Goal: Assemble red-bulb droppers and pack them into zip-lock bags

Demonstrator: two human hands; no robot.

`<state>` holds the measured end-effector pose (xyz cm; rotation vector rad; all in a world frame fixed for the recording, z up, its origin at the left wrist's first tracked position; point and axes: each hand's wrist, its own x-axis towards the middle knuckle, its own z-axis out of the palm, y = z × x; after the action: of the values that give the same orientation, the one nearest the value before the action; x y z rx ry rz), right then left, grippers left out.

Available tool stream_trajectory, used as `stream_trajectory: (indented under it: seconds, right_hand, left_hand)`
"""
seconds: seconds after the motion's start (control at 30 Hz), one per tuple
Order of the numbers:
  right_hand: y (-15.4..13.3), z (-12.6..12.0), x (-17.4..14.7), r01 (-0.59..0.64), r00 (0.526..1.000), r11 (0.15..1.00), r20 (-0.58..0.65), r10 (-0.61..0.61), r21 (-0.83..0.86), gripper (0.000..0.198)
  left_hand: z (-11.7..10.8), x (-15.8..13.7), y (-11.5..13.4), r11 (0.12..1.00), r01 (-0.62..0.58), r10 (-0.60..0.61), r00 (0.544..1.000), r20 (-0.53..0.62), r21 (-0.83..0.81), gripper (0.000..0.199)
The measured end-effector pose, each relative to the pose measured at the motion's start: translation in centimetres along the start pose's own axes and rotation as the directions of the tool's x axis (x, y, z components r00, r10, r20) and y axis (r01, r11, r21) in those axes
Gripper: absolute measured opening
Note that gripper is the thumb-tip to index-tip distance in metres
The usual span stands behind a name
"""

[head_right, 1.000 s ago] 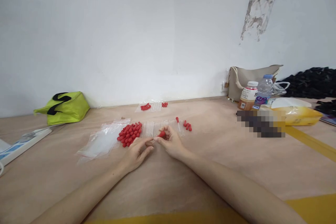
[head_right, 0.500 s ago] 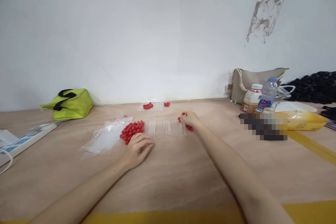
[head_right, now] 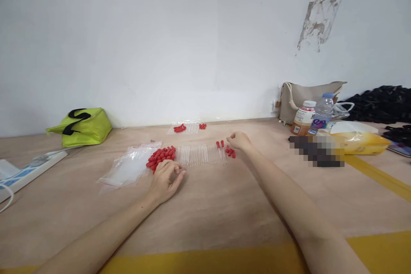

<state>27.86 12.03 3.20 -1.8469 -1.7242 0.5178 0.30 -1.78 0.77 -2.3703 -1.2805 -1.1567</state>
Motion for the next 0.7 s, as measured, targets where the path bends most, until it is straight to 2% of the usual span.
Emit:
stream_trajectory:
  seconds: [0.17,0.23,0.3,0.4,0.57,0.7]
  right_hand:
    - [1.7,-1.5,-1.7,-0.150,0.980,0.986,0.144,0.139,0.071,0.021]
    - [1.7,-1.3,-2.4,-0.197,0.964,0.972,0.205,0.168,0.131,0.019]
    - [1.3,-1.0,-2.7,-0.235,0.951,0.954,0.248,0.185,0.189,0.018]
    - [0.6,-0.7,-2.8,-0.286,0.935,0.924,0.286,0.211,0.254,0.017]
    - [0.1,-0.6,-2.5,-0.331,0.927,0.887,0.286,0.242,0.321,0.018]
    - [0.6,-0.9,-2.2,-0.337,0.928,0.879,0.276,0.251,0.337,0.019]
  left_hand:
    - [0.3,0.8,0.3,0.981,-0.027,0.018,0.999,0.047,0.195,0.012]
    - [0.6,1.7,0.4,0.964,0.024,-0.044,0.996,0.072,0.264,0.013]
    - [1.3,3.2,0.4,0.940,0.135,-0.170,0.982,0.085,0.313,0.013]
    - [2.9,5.7,0.3,0.886,0.302,-0.359,0.927,0.109,0.352,0.015]
    - [5.9,9.4,0.8,0.850,0.367,-0.453,0.876,0.168,0.379,0.030]
    - [7.6,10.8,1.9,0.824,0.377,-0.491,0.847,0.204,0.422,0.043]
